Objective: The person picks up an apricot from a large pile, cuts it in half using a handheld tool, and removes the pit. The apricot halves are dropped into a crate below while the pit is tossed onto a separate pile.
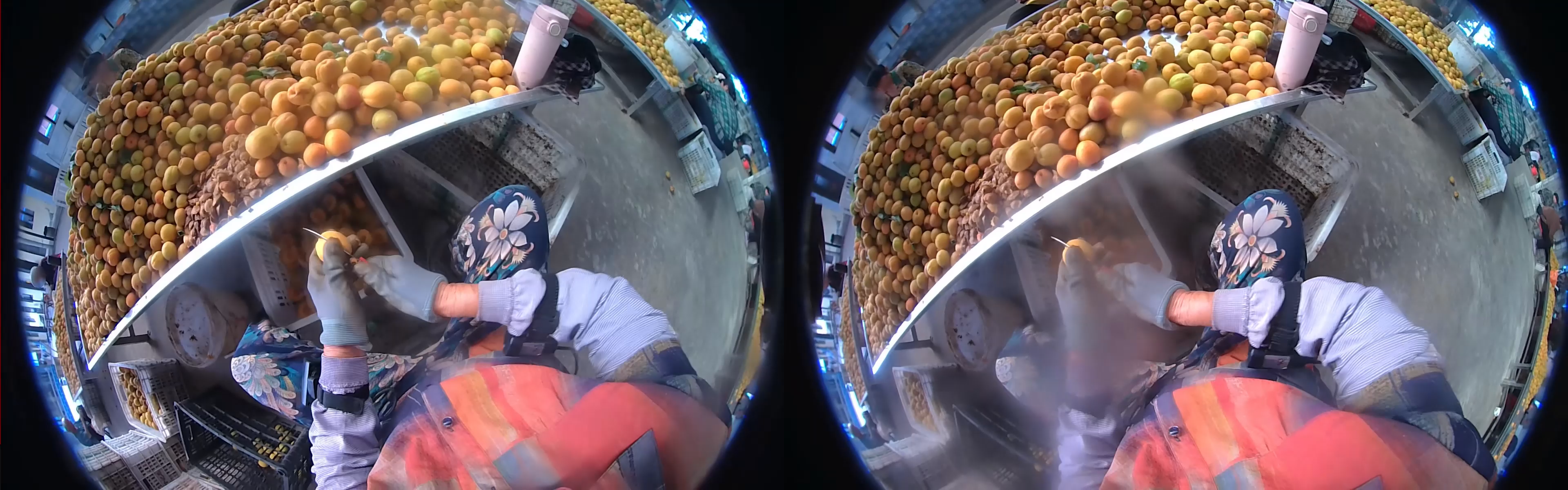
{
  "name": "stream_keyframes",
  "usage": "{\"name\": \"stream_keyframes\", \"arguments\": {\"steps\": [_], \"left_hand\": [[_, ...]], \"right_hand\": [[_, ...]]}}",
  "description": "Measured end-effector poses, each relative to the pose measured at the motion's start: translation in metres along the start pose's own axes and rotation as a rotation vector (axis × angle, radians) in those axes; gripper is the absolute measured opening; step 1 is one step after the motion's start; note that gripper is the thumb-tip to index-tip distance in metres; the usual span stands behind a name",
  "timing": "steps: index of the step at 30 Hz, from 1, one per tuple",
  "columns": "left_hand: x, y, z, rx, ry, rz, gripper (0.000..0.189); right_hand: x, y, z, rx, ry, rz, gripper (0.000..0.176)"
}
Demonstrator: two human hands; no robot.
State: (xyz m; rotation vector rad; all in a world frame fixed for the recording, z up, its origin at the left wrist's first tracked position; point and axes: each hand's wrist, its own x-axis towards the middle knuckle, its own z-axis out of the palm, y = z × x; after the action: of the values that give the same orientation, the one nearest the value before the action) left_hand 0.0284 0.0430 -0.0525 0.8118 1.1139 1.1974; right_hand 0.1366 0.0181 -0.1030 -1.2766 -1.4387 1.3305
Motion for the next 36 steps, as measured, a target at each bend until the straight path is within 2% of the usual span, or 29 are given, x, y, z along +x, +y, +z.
{"name": "stream_keyframes", "arguments": {"steps": [1, 2, 3, 4, 5, 7, 8, 10, 11, 13, 14, 16, 17, 19, 20, 21, 23, 24, 25, 27, 29, 31, 34, 36], "left_hand": [[0.001, -0.001, 0.000, 0.000, -0.002, -0.002, 0.046], [0.003, -0.002, -0.001, -0.186, -0.021, -0.109, 0.048], [0.004, -0.004, -0.002, -0.373, -0.037, -0.217, 0.050], [0.003, 0.000, 0.001, -0.400, -0.012, -0.274, 0.051], [0.002, -0.002, -0.001, -0.396, -0.009, -0.278, 0.051], [0.010, -0.008, -0.006, -0.446, -0.014, -0.343, 0.051], [0.012, -0.012, -0.008, -0.448, -0.017, -0.345, 0.051], [0.015, -0.016, -0.010, -0.436, -0.021, -0.281, 0.051], [0.014, -0.017, -0.011, -0.436, -0.022, -0.281, 0.051], [0.010, -0.012, -0.010, -0.350, -0.030, -0.244, 0.051], [0.008, -0.012, -0.011, -0.350, -0.030, -0.246, 0.051], [0.005, -0.010, -0.014, -0.404, -0.119, -0.262, 0.052], [0.005, -0.010, -0.019, -0.402, -0.116, -0.260, 0.052], [0.010, -0.011, -0.034, -0.067, -0.136, -0.089, 0.057], [0.010, -0.011, -0.042, -0.105, -0.176, -0.119, 0.054], [0.006, -0.012, -0.042, -0.103, -0.175, -0.119, 0.054], [0.000, -0.015, -0.035, 0.153, -0.194, 0.137, 0.053], [-0.009, -0.005, -0.024, 0.129, -0.182, 0.106, 0.056], [-0.013, -0.005, -0.017, 0.129, -0.186, 0.106, 0.056], [-0.019, -0.005, -0.011, 0.370, -0.110, 0.345, 0.059], [-0.022, -0.007, -0.013, 0.382, -0.107, 0.355, 0.059], [-0.024, -0.009, -0.014, 0.685, -0.055, 0.516, 0.057], [-0.026, -0.009, -0.008, 0.606, 0.002, 0.406, 0.058], [-0.019, -0.018, -0.003, 0.555, 0.047, 0.427, 0.057]], "right_hand": [[0.002, 0.002, 0.006, 0.062, 0.123, -0.214, 0.038], [0.003, 0.006, 0.007, 0.062, 0.125, -0.214, 0.038], [0.004, -0.007, 0.005, 0.132, 0.076, -0.080, 0.040], [0.002, -0.020, 0.003, 0.205, 0.027, 0.061, 0.042], [0.000, -0.030, -0.001, 0.210, 0.028, 0.065, 0.042], [-0.002, -0.051, -0.018, 0.411, -0.167, 0.407, 0.051], [-0.002, -0.064, -0.026, 0.409, -0.164, 0.407, 0.051], [-0.002, -0.081, -0.037, 0.505, -0.359, 0.683, 0.060], [-0.002, -0.074, -0.039, 0.504, -0.359, 0.683, 0.060], [-0.001, -0.064, -0.041, 0.760, -0.551, 0.646, 0.062], [-0.005, -0.060, -0.042, 0.762, -0.549, 0.648, 0.062], [-0.011, -0.076, -0.043, 0.459, -0.411, 0.585, 0.059], [-0.013, -0.072, -0.040, 0.460, -0.414, 0.584, 0.059], [-0.015, -0.069, -0.036, 0.399, -0.212, 0.237, 0.050], [-0.015, -0.069, -0.038, 0.430, -0.048, 0.163, 0.042], [-0.011, -0.071, -0.041, 0.432, -0.048, 0.163, 0.042], [0.002, -0.074, -0.052, 0.488, 0.010, 0.296, 0.043], [0.016, -0.044, -0.045, 0.420, 0.028, 0.176, 0.045], [0.015, -0.049, -0.042, 0.420, 0.033, 0.175, 0.045], [0.009, -0.060, -0.035, 0.343, 0.082, 0.249, 0.043], [0.010, -0.056, -0.030, 0.340, 0.060, 0.251, 0.041], [0.009, -0.057, -0.022, 0.482, 0.048, 0.213, 0.037], [0.013, -0.064, -0.014, 0.614, 0.085, 0.254, 0.032], [0.018, -0.061, -0.008, 0.565, 0.142, 0.206, 0.031]]}}
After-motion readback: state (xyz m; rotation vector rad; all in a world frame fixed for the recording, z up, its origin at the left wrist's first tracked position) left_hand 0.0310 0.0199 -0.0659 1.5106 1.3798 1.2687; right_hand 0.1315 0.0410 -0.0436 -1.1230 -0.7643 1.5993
